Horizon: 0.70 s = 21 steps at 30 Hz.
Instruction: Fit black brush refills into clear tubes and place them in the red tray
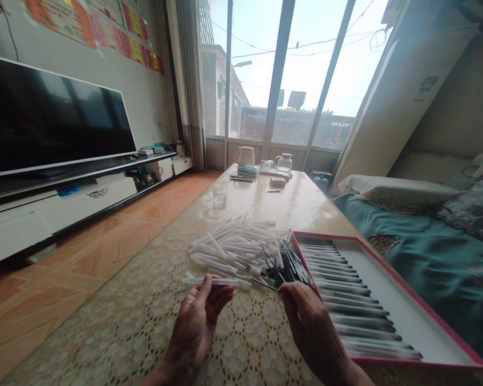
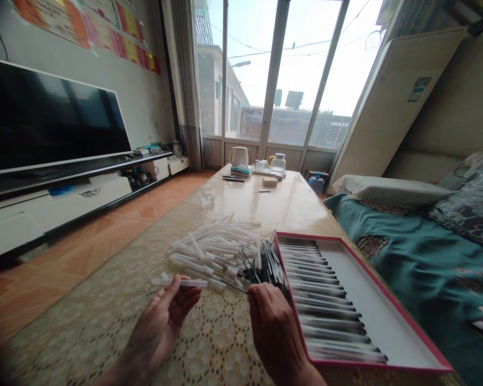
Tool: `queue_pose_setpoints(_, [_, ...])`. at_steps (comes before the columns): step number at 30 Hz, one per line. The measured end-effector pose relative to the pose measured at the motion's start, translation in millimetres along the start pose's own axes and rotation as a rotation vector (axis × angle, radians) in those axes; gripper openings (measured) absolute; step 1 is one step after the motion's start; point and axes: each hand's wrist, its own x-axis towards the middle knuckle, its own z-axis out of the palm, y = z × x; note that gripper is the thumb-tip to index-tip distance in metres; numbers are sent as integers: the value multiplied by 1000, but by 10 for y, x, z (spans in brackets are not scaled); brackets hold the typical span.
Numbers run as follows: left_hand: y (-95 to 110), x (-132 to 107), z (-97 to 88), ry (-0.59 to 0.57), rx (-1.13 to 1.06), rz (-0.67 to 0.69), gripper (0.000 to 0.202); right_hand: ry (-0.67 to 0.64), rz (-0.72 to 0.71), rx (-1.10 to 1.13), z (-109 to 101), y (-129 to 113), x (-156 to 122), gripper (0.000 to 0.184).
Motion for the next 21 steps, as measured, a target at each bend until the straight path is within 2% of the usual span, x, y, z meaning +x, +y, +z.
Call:
queue_pose_setpoints(3, [6, 31, -13, 59, 4, 26, 7, -21, -35, 42, 1, -77, -9, 16])
queue_pose_setpoints(14, [-3, -9, 13, 72, 44, -3, 13, -42, -61, 65, 0, -112, -17, 17])
queue_pose_setpoints(21, [-12, -27, 23, 20, 49, -50, 9, -80, -20, 92, 36, -61, -42, 21])
